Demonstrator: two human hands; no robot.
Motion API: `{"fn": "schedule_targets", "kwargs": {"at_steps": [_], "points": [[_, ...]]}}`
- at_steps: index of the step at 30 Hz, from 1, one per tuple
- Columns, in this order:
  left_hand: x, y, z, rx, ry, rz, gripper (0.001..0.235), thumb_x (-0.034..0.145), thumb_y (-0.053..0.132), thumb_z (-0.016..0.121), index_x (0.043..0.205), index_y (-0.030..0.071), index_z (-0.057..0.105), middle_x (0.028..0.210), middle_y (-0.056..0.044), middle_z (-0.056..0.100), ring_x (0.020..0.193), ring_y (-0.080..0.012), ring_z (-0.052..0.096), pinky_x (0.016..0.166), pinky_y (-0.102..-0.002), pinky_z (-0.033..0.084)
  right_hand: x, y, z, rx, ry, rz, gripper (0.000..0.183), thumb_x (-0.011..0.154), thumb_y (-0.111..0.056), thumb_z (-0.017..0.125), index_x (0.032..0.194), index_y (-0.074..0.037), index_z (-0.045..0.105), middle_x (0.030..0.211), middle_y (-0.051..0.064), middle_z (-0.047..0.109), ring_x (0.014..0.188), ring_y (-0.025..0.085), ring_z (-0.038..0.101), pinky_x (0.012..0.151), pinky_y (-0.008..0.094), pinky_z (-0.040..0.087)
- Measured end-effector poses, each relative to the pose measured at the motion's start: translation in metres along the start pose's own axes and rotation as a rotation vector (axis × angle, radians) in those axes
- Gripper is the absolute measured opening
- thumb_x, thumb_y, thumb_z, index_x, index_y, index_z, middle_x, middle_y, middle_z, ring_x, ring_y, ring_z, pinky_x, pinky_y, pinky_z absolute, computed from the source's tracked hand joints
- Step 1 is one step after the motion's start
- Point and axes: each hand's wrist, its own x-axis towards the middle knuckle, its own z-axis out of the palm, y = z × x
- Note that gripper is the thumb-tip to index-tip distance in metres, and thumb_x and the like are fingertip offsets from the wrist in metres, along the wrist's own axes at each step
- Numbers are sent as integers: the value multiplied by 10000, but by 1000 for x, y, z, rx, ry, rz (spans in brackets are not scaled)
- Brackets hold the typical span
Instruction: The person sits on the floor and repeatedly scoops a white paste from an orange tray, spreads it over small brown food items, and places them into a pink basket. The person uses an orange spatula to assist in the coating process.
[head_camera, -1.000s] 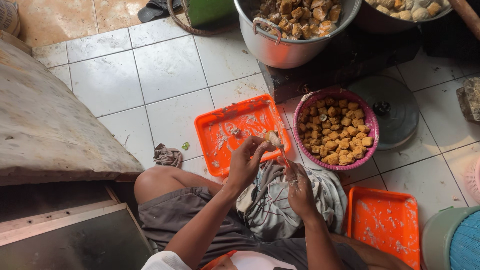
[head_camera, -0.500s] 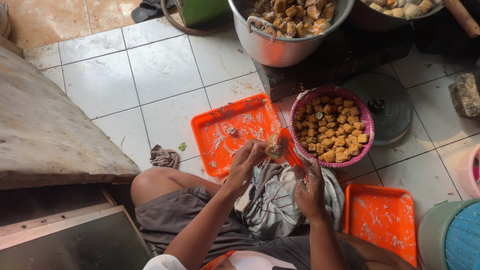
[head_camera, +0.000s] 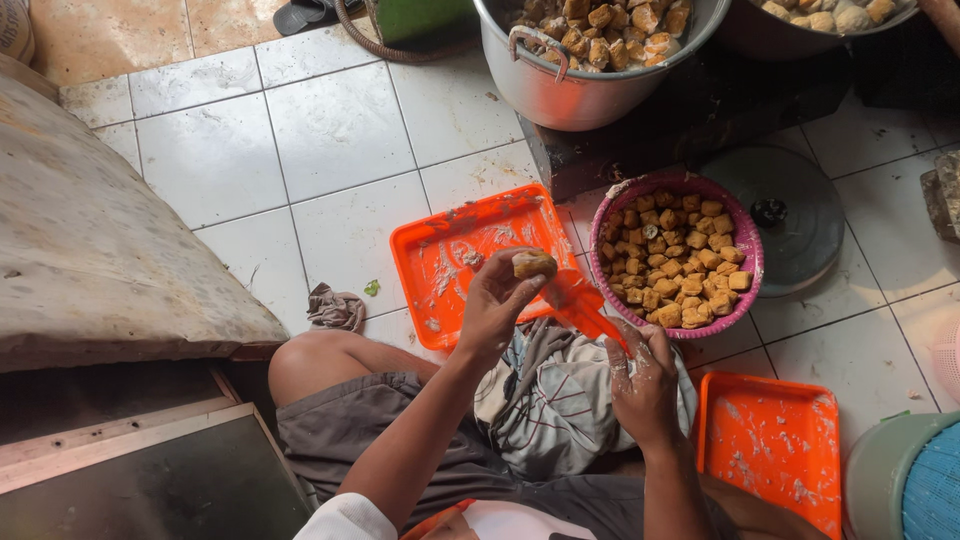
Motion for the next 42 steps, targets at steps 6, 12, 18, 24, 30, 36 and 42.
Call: {"fn": "schedule_targets", "kwargs": {"at_steps": [6,12,18,24,30,36,42], "points": [[11,23,-1,967,-43,332,341,840,91,792,1171,78,708,1124,-72,777,1112,-212,718,1231,-594,274,5,-18,-2,57,-19,67,311,1035,-197,577,1272,-18,669,1033,151,615,918,276,651,786,363,520],[19,26,-3,923,-48,338,315,868,109,781,1171,95,699,1134,-31,766,1120,-185,730,1286,-619,285,24,-7,-5,231,-141,134,355,1048,-261,553,1266,-2,663,1068,125,630,977,226,642,846,356,507],[31,0,-1,414,-35,238,321,868,77,749,1170,59,641,1169,-54,712,1166,-176,673,1127,-420,475,11,53,33,481,-319,504,404,1010,-314,521,1280,-37,639,1043,28,685,979,134,628,866,298,498],[79,-32,4,891,83,95,338,882,232,809,1155,75,686,1098,-66,758,1077,-167,708,979,-351,542,-22,91,50,781,-296,702,392,1050,-288,545,1270,-27,737,776,-22,447,741,102,409,680,251,374],[242,-5,37,1149,129,354,374,889,392,769,1165,159,672,1120,-68,724,1090,-238,669,978,-413,513,-9,95,37,799,-271,846,385,1034,-280,524,1261,-45,729,785,-53,424,729,81,388,659,221,346],[329,60,45,1103,352,753,436,950,365,812,1217,93,601,1156,-96,689,1161,-291,619,1043,-420,483,-6,122,32,882,-119,784,352,1030,-271,537,1236,-55,721,774,-36,469,721,77,413,662,218,361],[207,-14,-21,1099,135,611,343,993,164,731,1294,53,609,1263,-151,655,1231,-339,606,1069,-423,471,25,203,22,958,223,759,125,921,-190,701,1007,-116,647,818,-68,592,621,41,430,540,213,327]]}}
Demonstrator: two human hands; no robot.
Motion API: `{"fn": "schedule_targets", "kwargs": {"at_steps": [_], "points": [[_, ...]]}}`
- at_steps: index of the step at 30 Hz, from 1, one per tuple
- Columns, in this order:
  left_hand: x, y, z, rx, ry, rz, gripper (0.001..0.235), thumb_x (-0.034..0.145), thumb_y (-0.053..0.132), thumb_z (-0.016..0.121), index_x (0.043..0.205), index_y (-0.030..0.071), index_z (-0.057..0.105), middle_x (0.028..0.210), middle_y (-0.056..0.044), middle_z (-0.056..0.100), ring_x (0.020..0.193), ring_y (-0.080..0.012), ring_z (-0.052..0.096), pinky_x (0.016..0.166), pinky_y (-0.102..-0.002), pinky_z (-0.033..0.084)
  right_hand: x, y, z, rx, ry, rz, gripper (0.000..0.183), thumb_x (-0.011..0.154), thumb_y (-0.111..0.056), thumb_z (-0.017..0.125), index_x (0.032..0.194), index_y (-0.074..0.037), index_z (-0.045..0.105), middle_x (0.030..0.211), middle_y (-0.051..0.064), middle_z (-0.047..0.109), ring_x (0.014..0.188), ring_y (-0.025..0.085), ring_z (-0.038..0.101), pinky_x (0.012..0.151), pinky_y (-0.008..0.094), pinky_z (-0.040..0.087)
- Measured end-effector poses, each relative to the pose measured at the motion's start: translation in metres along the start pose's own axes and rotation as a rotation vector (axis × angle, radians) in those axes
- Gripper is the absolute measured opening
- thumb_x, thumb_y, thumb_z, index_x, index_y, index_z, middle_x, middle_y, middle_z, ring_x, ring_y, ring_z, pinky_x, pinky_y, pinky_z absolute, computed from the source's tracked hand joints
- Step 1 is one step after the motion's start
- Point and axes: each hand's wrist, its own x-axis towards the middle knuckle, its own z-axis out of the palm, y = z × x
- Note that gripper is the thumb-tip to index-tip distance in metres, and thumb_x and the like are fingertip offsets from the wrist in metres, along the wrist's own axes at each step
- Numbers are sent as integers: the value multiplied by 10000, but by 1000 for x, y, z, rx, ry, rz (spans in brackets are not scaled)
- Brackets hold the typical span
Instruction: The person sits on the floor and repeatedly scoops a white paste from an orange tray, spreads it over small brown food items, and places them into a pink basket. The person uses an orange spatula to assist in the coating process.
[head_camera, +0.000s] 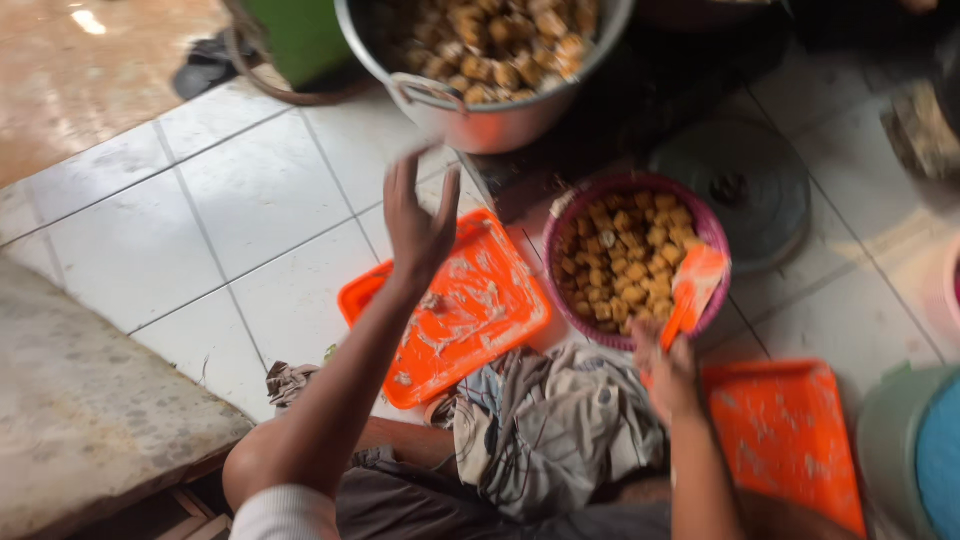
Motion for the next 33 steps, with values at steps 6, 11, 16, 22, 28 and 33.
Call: {"fn": "schedule_targets", "kwargs": {"at_steps": [6,11,16,22,28,33], "points": [[-221,-15,5,-47,-348,-528,273,952,208,704,1172,49,675,1149,-167,713,1139,-312,668,994,-403,496,114,14,-26,-678,141,-230,228,940,-105,739,1146,-8,732,895,39,697,808,137,649,725,302,508],[-313,-12,-1,-230,-390,-805,272,970,188,674,1208,57,658,1188,-101,718,1188,-214,652,1084,-419,436,145,39,-27,-1352,186,-208,395,824,-113,836,1154,43,684,1146,230,641,990,363,638,852,425,516],[-296,-3,1,-296,-454,-796,285,967,185,662,1219,53,663,1198,-102,734,1181,-202,662,1089,-411,447,148,44,-13,-1419,159,-439,155,868,-26,745,1004,42,715,1166,264,624,969,373,655,855,416,545],[-224,32,27,-761,-621,-724,380,1050,278,578,1366,66,583,1305,-93,692,1244,-176,641,1092,-392,483,72,-29,27,-873,186,-122,201,972,-192,758,1063,-14,745,898,142,699,768,259,601,682,363,479],[-189,64,46,-1103,-717,-1130,464,1076,485,403,1365,156,557,1084,-6,596,980,-133,583,864,-322,518,-35,-55,93,-380,-425,-403,212,991,-195,744,1027,13,723,989,7,707,904,105,655,798,271,518],[-260,8,35,-1083,-445,-1126,400,1080,451,506,1249,92,558,1075,-60,563,901,-172,540,806,-363,497,-45,-11,124,-548,-414,-163,301,999,-213,728,1213,-5,689,897,69,612,779,155,543,692,309,442]]}}
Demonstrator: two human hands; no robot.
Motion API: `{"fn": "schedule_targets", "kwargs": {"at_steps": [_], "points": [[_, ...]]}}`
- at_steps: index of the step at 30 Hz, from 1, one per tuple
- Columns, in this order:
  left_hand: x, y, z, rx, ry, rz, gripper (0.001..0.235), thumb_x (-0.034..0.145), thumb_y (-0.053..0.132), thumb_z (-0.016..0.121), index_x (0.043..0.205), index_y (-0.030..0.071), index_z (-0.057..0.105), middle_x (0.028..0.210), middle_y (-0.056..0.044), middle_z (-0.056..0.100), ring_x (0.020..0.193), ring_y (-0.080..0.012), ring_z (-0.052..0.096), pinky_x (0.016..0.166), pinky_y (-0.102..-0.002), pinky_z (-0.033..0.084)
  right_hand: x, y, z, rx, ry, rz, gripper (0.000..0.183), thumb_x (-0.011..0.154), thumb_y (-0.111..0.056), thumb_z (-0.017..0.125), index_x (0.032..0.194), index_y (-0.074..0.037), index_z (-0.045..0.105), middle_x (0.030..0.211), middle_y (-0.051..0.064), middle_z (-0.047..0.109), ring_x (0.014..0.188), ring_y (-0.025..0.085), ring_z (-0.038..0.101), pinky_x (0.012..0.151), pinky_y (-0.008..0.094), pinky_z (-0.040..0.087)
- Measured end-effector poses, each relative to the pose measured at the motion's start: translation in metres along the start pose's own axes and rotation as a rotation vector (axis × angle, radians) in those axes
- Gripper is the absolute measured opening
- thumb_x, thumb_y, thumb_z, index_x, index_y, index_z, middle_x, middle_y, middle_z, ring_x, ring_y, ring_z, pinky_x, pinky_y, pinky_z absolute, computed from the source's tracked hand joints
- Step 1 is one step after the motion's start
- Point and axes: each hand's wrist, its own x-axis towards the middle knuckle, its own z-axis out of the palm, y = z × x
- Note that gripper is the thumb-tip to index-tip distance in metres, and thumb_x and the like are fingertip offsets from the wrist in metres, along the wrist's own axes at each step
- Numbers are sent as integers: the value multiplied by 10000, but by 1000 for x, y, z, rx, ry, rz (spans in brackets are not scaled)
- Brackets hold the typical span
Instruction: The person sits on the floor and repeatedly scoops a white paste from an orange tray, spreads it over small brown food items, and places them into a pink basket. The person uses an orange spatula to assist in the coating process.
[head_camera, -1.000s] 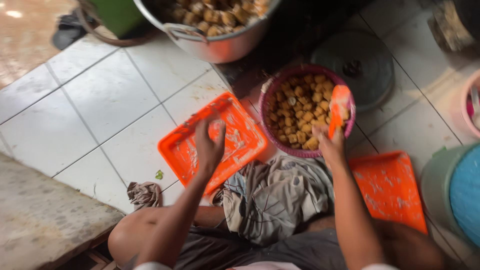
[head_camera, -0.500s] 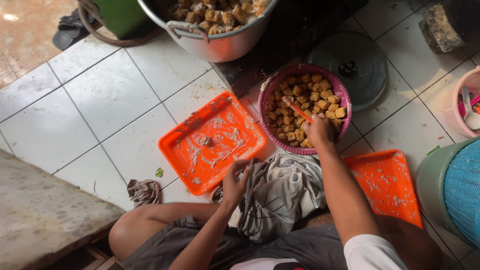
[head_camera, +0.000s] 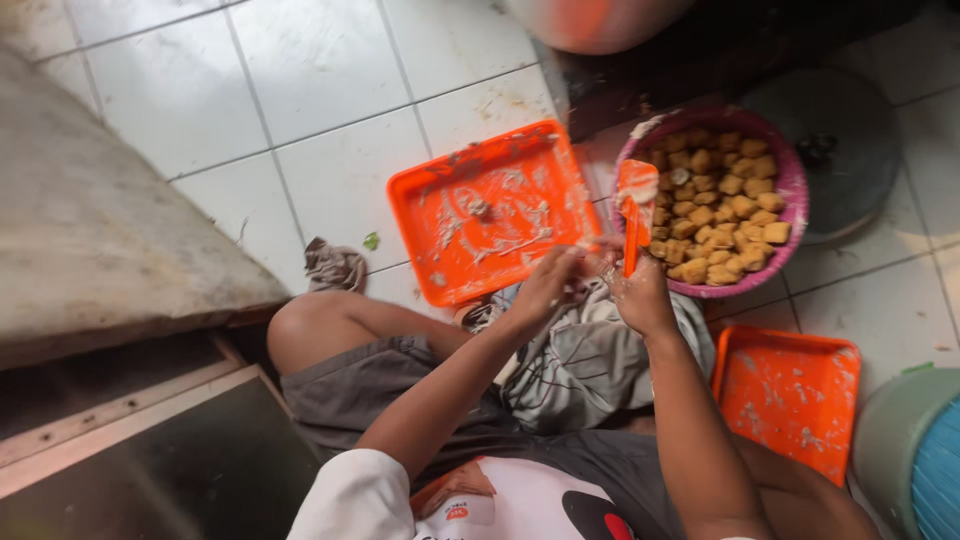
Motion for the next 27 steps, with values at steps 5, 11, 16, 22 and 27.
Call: {"fn": "schedule_targets", "kwargs": {"at_steps": [5,11,16,22,27], "points": [[17,-38,-160,83,725,-185,442,1055,444,464,1141,32,601,951,-114,579,791,-195,544,714,-352,438,51,62,42,-452,79,139,315,1024,-173,581,1281,8,564,996,229,688,920,370,685,797,445,529],[26,-59,-278,304,1420,-36,346,1012,293,451,1257,66,545,1243,-210,547,1078,-358,548,910,-481,453,109,111,50,-1023,-54,346,284,970,-170,562,1186,-23,675,1201,271,678,1116,465,646,946,540,513],[24,-68,-280,296,1348,-165,367,989,224,459,1322,88,529,1350,-229,512,1178,-378,590,985,-445,509,136,123,51,-1222,-206,457,290,929,-182,606,1139,-12,711,1216,259,677,1120,432,670,916,508,551],[25,-58,-268,479,1313,-169,355,952,155,480,1291,97,569,1300,-234,546,1166,-386,575,1013,-452,471,138,147,95,-1337,-381,226,238,969,-171,581,1095,-42,736,1120,226,732,1065,401,719,902,489,569],[21,-61,-269,548,1305,-159,310,981,176,485,1253,65,584,1265,-242,576,1161,-396,577,1016,-462,457,120,145,130,-1276,-578,54,272,941,-285,607,1040,-73,745,1054,196,740,998,381,719,841,503,569]]}}
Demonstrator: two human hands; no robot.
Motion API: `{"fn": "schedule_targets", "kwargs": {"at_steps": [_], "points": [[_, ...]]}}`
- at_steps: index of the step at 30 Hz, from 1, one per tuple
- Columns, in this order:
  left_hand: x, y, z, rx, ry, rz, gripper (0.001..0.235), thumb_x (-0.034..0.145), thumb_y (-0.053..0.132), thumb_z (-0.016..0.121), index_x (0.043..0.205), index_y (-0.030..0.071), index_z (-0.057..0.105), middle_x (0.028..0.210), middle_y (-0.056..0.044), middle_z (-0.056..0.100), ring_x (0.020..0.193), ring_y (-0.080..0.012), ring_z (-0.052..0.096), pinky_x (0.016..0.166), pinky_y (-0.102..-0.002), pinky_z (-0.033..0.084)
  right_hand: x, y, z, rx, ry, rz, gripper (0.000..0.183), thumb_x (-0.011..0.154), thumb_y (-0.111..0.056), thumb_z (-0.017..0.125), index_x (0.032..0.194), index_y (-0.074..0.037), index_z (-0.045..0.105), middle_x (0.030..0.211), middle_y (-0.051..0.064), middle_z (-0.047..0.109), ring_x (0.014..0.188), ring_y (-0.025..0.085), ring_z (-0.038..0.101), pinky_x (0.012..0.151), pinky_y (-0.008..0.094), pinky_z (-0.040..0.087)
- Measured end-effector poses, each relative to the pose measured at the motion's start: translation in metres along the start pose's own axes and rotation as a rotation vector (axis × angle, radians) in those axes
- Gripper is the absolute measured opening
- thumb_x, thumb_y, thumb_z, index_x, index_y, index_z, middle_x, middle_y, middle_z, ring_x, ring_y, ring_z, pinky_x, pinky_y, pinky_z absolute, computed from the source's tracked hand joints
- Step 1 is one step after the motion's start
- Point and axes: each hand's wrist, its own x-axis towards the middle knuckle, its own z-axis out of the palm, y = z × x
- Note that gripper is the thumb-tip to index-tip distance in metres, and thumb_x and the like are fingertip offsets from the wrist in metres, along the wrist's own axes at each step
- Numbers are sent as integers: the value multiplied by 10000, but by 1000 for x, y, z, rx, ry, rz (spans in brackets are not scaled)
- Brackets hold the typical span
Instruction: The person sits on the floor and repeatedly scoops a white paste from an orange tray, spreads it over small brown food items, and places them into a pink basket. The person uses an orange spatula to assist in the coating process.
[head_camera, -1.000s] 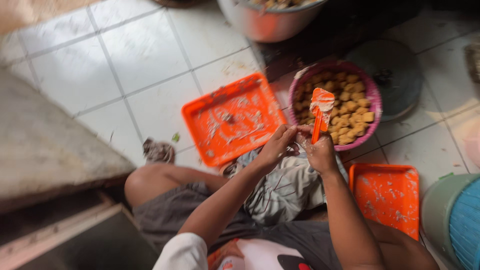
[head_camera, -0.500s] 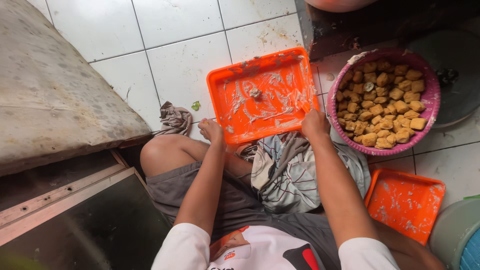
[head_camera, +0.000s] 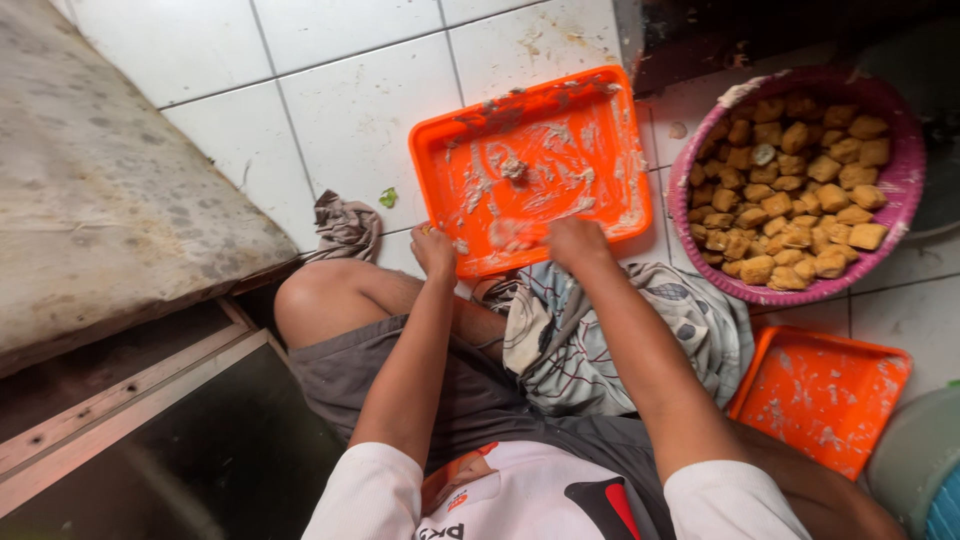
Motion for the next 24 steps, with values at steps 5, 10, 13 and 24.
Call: {"fn": "schedule_targets", "kwargs": {"at_steps": [5,10,13,24], "points": [[10,-7,10,-31,-5,42,309,969,152,484,1240,48,592,1222,-238,622,1111,-380,637,971,-459,517,2,22,-42,-147,6,-90,276,917,-319,616,989,-105,775,994,186,747,939,376,723,819,498,567],[4,-7,9,-26,-9,-9,301,972,140,477,1249,61,567,1254,-225,560,1094,-379,605,946,-467,500,19,76,-79,-608,-66,121,214,946,-217,639,1055,-171,817,1036,53,799,964,232,769,709,380,592],[-2,-5,10,-53,-29,-31,317,961,134,460,1253,67,564,1255,-213,566,1093,-368,617,936,-465,514,21,85,-80,-701,-187,185,241,939,-201,661,1125,-180,812,1125,13,791,1020,198,763,699,355,593],[-1,-6,6,-59,-29,-19,329,964,146,479,1265,55,577,1266,-223,563,1117,-386,602,966,-453,491,31,15,-59,-194,-408,232,433,874,-357,679,1229,-119,750,1287,130,719,1162,293,704,912,459,569]]}}
